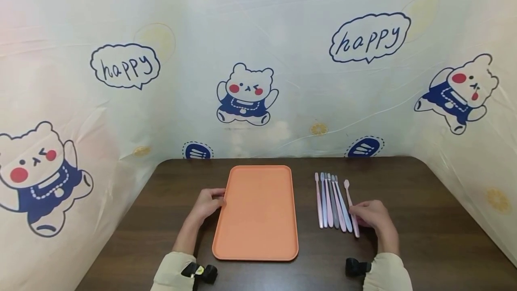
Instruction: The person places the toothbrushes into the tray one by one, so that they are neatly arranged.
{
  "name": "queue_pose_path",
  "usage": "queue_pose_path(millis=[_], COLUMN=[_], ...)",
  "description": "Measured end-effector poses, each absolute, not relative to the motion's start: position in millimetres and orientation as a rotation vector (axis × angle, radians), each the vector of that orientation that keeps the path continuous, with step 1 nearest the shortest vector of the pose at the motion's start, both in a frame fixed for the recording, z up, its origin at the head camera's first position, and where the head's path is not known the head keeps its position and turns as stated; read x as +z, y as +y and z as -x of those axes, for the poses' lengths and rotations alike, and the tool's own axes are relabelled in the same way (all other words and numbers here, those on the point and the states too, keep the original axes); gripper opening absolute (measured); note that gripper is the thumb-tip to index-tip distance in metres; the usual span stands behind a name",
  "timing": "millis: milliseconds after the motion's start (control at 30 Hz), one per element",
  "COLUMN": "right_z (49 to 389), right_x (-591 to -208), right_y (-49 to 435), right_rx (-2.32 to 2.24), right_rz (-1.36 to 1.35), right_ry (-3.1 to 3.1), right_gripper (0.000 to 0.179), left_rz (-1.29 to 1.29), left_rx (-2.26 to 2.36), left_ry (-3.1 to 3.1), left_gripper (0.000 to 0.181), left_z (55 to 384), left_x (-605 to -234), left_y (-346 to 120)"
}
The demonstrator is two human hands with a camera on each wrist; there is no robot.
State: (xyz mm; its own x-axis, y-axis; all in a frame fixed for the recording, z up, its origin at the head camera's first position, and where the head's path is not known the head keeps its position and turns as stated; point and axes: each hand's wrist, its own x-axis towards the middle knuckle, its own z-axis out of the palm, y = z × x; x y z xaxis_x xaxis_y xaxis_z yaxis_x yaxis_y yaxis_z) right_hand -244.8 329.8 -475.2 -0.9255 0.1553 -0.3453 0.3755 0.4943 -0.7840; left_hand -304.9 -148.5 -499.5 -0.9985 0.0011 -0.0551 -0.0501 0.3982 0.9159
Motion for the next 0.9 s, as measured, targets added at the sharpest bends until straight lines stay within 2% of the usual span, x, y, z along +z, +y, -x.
queue_pose_path(millis=[400, 900], right_z=[243, 247], right_x=[-474, -466], right_y=[330, 323], right_rx=[-1.534, -1.598], right_rz=[-0.416, -0.330], right_ry=[2.440, 2.406], right_gripper=[0.045, 0.057], left_rz=[0.021, 0.065], left_rx=[1.683, 1.671], left_ry=[2.608, 2.553], left_gripper=[0.048, 0.046], left_z=[305, 305], left_x=[-499, -498], left_y=[-150, -149])
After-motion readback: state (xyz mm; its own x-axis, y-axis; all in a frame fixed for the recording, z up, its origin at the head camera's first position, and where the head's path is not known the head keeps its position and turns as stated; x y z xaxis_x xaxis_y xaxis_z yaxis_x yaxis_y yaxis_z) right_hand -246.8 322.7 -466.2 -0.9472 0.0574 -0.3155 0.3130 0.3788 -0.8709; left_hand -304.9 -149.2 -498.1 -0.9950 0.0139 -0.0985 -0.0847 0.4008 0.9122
